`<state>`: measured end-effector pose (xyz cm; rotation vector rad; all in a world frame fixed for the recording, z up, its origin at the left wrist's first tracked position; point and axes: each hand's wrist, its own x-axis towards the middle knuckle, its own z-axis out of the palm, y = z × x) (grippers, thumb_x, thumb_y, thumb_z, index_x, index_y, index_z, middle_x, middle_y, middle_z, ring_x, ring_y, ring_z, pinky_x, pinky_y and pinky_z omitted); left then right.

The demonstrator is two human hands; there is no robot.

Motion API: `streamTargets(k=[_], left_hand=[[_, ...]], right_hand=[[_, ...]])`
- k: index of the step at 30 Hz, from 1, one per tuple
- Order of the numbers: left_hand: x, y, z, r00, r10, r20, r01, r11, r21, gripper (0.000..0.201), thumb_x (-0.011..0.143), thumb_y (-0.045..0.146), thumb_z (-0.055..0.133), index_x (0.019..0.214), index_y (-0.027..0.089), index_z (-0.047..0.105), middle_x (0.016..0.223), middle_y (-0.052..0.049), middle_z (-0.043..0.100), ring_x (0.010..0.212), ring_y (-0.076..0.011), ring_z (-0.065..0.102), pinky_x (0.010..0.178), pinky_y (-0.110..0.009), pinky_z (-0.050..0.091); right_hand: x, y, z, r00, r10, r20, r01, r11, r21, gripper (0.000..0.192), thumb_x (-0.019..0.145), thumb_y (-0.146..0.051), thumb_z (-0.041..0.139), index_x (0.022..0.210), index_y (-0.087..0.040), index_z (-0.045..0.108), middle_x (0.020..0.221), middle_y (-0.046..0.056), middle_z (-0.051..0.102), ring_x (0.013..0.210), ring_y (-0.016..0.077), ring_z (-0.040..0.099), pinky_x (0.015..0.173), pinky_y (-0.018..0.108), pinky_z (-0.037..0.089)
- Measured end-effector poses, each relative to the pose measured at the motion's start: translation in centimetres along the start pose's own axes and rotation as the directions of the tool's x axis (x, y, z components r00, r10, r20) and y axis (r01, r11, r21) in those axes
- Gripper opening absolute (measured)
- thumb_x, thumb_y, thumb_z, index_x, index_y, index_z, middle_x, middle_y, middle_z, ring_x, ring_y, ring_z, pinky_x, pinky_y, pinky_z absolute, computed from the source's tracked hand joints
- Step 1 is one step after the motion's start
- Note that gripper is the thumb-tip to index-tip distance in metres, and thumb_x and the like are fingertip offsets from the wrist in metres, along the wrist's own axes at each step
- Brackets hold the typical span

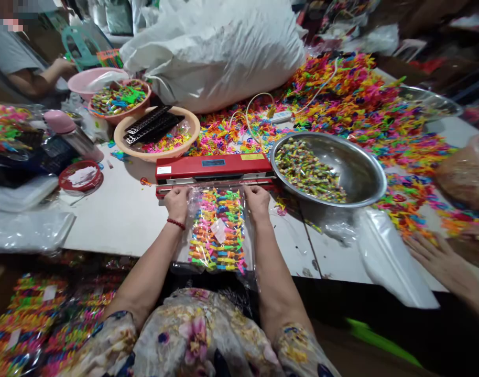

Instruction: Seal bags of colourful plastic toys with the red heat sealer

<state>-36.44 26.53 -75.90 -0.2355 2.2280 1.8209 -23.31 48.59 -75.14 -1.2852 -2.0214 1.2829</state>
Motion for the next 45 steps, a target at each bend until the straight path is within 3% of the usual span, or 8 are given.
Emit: streamTargets(k=[5, 10, 15, 19, 26, 33, 41, 45], left_hand=[[0.0, 0.5, 0.3, 0.996, 0.039, -0.075, -0.037, 0.999, 0.022, 0.022, 0.073, 0.031, 0.062, 0.057, 0.018, 0.055, 0.055, 0.003, 0.055, 0.058, -0.011, 0.05, 0.059, -0.022, 0.038], [-1.0, 0.8, -0.7, 1.0, 0.009, -0.002, -0.009, 0.998, -0.065, 0.014, 0.069, 0.028, 0.066, 0.072, 0.019, 0.056, 0.064, 0.003, 0.059, 0.059, -0.0116, 0.054, 0.059, -0.023, 0.041], [-1.6, 3.2, -3.3, 0.961, 0.271, 0.052, -0.276, 0.942, 0.19, 0.012, 0.078, 0.025, 0.061, 0.088, 0.018, 0.062, 0.079, -0.002, 0.066, 0.076, -0.0172, 0.063, 0.076, -0.028, 0.049], [0.0, 6.5, -4.0, 0.826, 0.482, 0.293, -0.561, 0.651, 0.511, 0.021, 0.084, 0.02, 0.055, 0.098, 0.017, 0.07, 0.102, -0.009, 0.071, 0.096, -0.0227, 0.064, 0.091, -0.033, 0.047], [4.1, 10.0, -0.6, 0.572, 0.16, 0.804, -0.82, 0.082, 0.567, 0.025, 0.083, 0.02, 0.055, 0.093, 0.018, 0.078, 0.093, -0.016, 0.074, 0.093, -0.0304, 0.067, 0.081, -0.034, 0.046], [6.9, 9.2, 0.7, 0.471, 0.117, 0.874, -0.881, 0.121, 0.458, 0.021, 0.083, 0.033, 0.056, 0.079, 0.021, 0.073, 0.08, -0.015, 0.072, 0.078, -0.0289, 0.067, 0.073, -0.032, 0.046], [5.9, 9.9, 0.9, 0.385, 0.075, 0.92, -0.917, -0.084, 0.391, 0.03, 0.091, 0.028, 0.046, 0.095, 0.015, 0.073, 0.094, -0.021, 0.072, 0.09, -0.0334, 0.068, 0.077, -0.035, 0.046], [5.4, 10.4, 1.2, 0.404, 0.079, 0.911, -0.91, -0.063, 0.409, 0.025, 0.087, 0.025, 0.054, 0.096, 0.013, 0.075, 0.095, -0.022, 0.072, 0.092, -0.0332, 0.068, 0.081, -0.035, 0.045]], right_hand=[[-0.1, -2.2, 0.1, 0.967, -0.25, -0.049, 0.241, 0.961, -0.138, 0.02, 0.081, -0.035, 0.062, 0.088, -0.017, 0.068, 0.085, 0.007, 0.069, 0.078, 0.0216, 0.061, 0.079, 0.032, 0.046], [0.8, -6.8, 0.5, 0.791, -0.559, 0.248, 0.585, 0.81, -0.038, 0.017, 0.086, -0.034, 0.063, 0.089, -0.019, 0.069, 0.09, 0.006, 0.07, 0.081, 0.0192, 0.062, 0.079, 0.029, 0.046], [2.4, -9.4, 0.6, 0.754, -0.337, 0.564, 0.557, 0.783, -0.276, 0.01, 0.081, -0.025, 0.072, 0.073, -0.019, 0.071, 0.066, 0.0, 0.066, 0.064, 0.0154, 0.058, 0.069, 0.027, 0.042], [2.8, -9.8, 0.8, 0.728, -0.225, 0.647, 0.573, 0.718, -0.395, 0.011, 0.078, -0.022, 0.075, 0.067, -0.02, 0.073, 0.056, -0.001, 0.064, 0.059, 0.0147, 0.057, 0.063, 0.026, 0.038], [3.2, -10.6, 1.4, 0.685, -0.203, 0.7, 0.667, 0.561, -0.491, 0.008, 0.077, -0.025, 0.077, 0.071, -0.02, 0.078, 0.065, 0.002, 0.069, 0.065, 0.0167, 0.061, 0.061, 0.026, 0.037], [2.7, -10.5, 1.1, 0.675, -0.174, 0.716, 0.685, 0.507, -0.523, 0.015, 0.085, -0.029, 0.071, 0.091, -0.018, 0.08, 0.083, 0.006, 0.075, 0.079, 0.0183, 0.067, 0.065, 0.024, 0.04], [2.8, -10.3, 1.2, 0.683, -0.174, 0.709, 0.674, 0.522, -0.522, 0.014, 0.084, -0.029, 0.073, 0.089, -0.018, 0.081, 0.079, 0.006, 0.074, 0.076, 0.0197, 0.066, 0.066, 0.026, 0.041], [2.8, -10.3, 1.2, 0.679, -0.185, 0.711, 0.674, 0.543, -0.502, 0.011, 0.083, -0.027, 0.075, 0.086, -0.018, 0.081, 0.076, 0.006, 0.074, 0.075, 0.0199, 0.066, 0.064, 0.026, 0.04]])
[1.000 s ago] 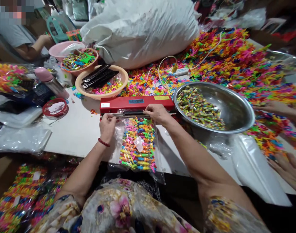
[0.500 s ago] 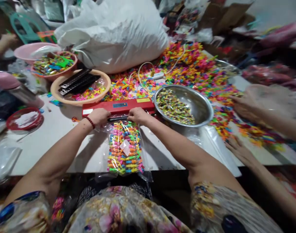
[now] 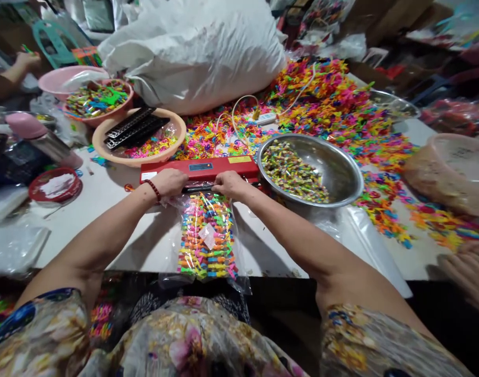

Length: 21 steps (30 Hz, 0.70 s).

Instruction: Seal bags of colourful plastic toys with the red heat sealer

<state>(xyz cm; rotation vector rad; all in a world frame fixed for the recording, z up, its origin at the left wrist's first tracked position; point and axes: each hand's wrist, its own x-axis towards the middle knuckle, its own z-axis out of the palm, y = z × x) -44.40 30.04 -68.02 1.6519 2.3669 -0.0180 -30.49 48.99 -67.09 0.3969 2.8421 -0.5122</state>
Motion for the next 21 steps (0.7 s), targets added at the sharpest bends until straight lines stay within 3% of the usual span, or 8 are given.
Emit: streamTargets(k=[7, 12, 15, 18, 21], left_hand=[[0.0, 0.8, 0.1, 0.995, -0.102, 0.004, 0.102, 0.995, -0.012, 0.032, 0.092, 0.029, 0.049, 0.097, 0.01, 0.076, 0.098, -0.023, 0.073, 0.094, -0.0341, 0.068, 0.077, -0.036, 0.044], [-0.1, 1.2, 0.6, 0.977, -0.202, -0.071, 0.199, 0.979, -0.05, 0.038, 0.095, 0.03, 0.043, 0.097, 0.013, 0.076, 0.099, -0.019, 0.074, 0.093, -0.0298, 0.068, 0.076, -0.034, 0.045], [0.2, 1.2, 0.6, 0.987, -0.154, -0.044, 0.154, 0.988, -0.005, 0.043, 0.096, 0.038, 0.042, 0.096, 0.013, 0.077, 0.098, -0.019, 0.074, 0.093, -0.0312, 0.069, 0.075, -0.035, 0.046], [0.4, 0.9, 0.5, 0.996, -0.085, -0.005, 0.085, 0.996, 0.04, 0.037, 0.092, 0.031, 0.046, 0.095, 0.012, 0.077, 0.098, -0.019, 0.074, 0.095, -0.0315, 0.069, 0.076, -0.035, 0.046], [0.5, 0.7, 0.5, 0.992, -0.12, -0.027, 0.121, 0.992, 0.034, 0.032, 0.086, 0.023, 0.049, 0.095, 0.013, 0.077, 0.098, -0.018, 0.074, 0.094, -0.0307, 0.069, 0.076, -0.035, 0.046]], right_hand=[[-0.1, -0.3, -0.2, 0.999, 0.032, 0.008, -0.032, 0.999, 0.002, 0.011, 0.083, -0.027, 0.075, 0.083, -0.017, 0.08, 0.075, 0.006, 0.074, 0.074, 0.0197, 0.066, 0.063, 0.027, 0.039], [-0.3, -0.5, -0.4, 0.998, 0.057, 0.032, -0.057, 0.998, -0.006, 0.013, 0.086, -0.027, 0.073, 0.088, -0.016, 0.079, 0.082, 0.006, 0.076, 0.079, 0.0172, 0.067, 0.066, 0.024, 0.039], [-0.4, -0.6, -0.5, 0.998, 0.055, 0.041, -0.055, 0.998, -0.008, 0.014, 0.087, -0.027, 0.072, 0.09, -0.015, 0.079, 0.083, 0.006, 0.076, 0.079, 0.0161, 0.067, 0.065, 0.023, 0.039], [-0.6, -0.7, -0.6, 0.997, 0.056, 0.054, -0.056, 0.998, 0.001, 0.014, 0.088, -0.028, 0.071, 0.089, -0.015, 0.079, 0.082, 0.006, 0.076, 0.079, 0.0155, 0.067, 0.064, 0.022, 0.039], [-0.8, -0.8, -0.7, 0.997, 0.059, 0.047, -0.059, 0.998, -0.006, 0.015, 0.088, -0.028, 0.071, 0.09, -0.014, 0.078, 0.082, 0.006, 0.075, 0.079, 0.0155, 0.067, 0.064, 0.022, 0.039]])
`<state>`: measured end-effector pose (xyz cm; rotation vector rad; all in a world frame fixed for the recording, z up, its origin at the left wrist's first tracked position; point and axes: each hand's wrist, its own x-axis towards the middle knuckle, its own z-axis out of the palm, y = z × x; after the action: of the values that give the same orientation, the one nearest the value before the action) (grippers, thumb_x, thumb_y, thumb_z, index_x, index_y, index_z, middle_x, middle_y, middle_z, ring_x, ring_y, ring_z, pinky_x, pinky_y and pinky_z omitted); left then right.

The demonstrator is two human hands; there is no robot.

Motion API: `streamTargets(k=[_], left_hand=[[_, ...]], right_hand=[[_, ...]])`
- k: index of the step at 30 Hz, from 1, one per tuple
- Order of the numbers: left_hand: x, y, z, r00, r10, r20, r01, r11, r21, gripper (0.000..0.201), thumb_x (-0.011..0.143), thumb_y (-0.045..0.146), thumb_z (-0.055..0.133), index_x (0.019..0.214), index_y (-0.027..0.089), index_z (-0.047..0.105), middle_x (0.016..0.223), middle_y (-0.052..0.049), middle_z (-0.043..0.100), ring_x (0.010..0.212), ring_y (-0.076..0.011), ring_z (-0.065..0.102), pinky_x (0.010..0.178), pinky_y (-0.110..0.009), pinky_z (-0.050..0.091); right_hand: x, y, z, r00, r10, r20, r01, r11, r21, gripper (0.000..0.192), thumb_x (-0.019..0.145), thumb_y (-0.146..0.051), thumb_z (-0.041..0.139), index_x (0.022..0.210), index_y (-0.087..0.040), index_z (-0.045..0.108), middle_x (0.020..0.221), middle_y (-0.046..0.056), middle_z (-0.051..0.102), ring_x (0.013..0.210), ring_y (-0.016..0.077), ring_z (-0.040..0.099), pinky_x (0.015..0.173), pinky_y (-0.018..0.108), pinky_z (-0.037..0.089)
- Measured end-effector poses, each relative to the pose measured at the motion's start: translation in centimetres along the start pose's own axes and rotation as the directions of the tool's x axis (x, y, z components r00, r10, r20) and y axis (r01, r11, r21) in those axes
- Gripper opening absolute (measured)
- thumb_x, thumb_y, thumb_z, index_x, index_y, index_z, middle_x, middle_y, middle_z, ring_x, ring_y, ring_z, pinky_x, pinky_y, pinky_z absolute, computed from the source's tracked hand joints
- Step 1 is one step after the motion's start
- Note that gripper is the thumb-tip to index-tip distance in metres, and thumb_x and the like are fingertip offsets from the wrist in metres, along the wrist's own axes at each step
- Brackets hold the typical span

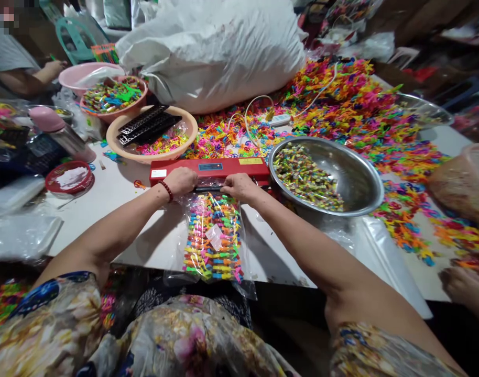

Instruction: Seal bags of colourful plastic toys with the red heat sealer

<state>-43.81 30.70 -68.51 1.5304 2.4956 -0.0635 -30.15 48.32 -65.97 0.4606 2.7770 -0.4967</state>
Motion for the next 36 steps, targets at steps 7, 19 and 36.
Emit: streamTargets(k=[7, 19, 36], left_hand=[[-0.2, 0.5, -0.5, 1.0, -0.02, 0.024, 0.02, 1.0, 0.001, 0.046, 0.097, 0.041, 0.042, 0.099, 0.012, 0.076, 0.099, -0.021, 0.074, 0.094, -0.0322, 0.07, 0.076, -0.035, 0.048], [-2.0, -2.7, -1.6, 0.995, 0.045, 0.092, -0.048, 0.998, 0.032, 0.035, 0.097, 0.033, 0.043, 0.101, 0.014, 0.072, 0.094, -0.016, 0.073, 0.088, -0.0269, 0.069, 0.071, -0.031, 0.043], [-0.1, -0.7, -1.8, 0.932, -0.349, -0.093, 0.121, 0.545, -0.83, 0.025, 0.086, 0.019, 0.055, 0.062, 0.017, 0.048, 0.061, 0.0, 0.047, 0.059, -0.0126, 0.047, 0.059, -0.026, 0.038]], right_hand=[[0.4, 0.1, -0.3, 1.0, -0.008, 0.027, 0.008, 1.0, -0.012, 0.015, 0.085, -0.027, 0.073, 0.086, -0.014, 0.078, 0.075, 0.005, 0.073, 0.072, 0.0143, 0.064, 0.06, 0.022, 0.037], [1.4, -1.3, -2.2, 0.989, -0.025, 0.145, 0.026, 1.0, -0.002, 0.016, 0.085, -0.029, 0.073, 0.081, -0.013, 0.077, 0.063, 0.0, 0.064, 0.059, 0.0108, 0.052, 0.055, 0.023, 0.033], [1.0, -1.7, -1.1, 0.993, -0.018, 0.113, 0.026, 0.997, -0.068, 0.015, 0.085, -0.028, 0.072, 0.084, -0.014, 0.076, 0.073, 0.003, 0.07, 0.07, 0.0141, 0.061, 0.061, 0.023, 0.036]])
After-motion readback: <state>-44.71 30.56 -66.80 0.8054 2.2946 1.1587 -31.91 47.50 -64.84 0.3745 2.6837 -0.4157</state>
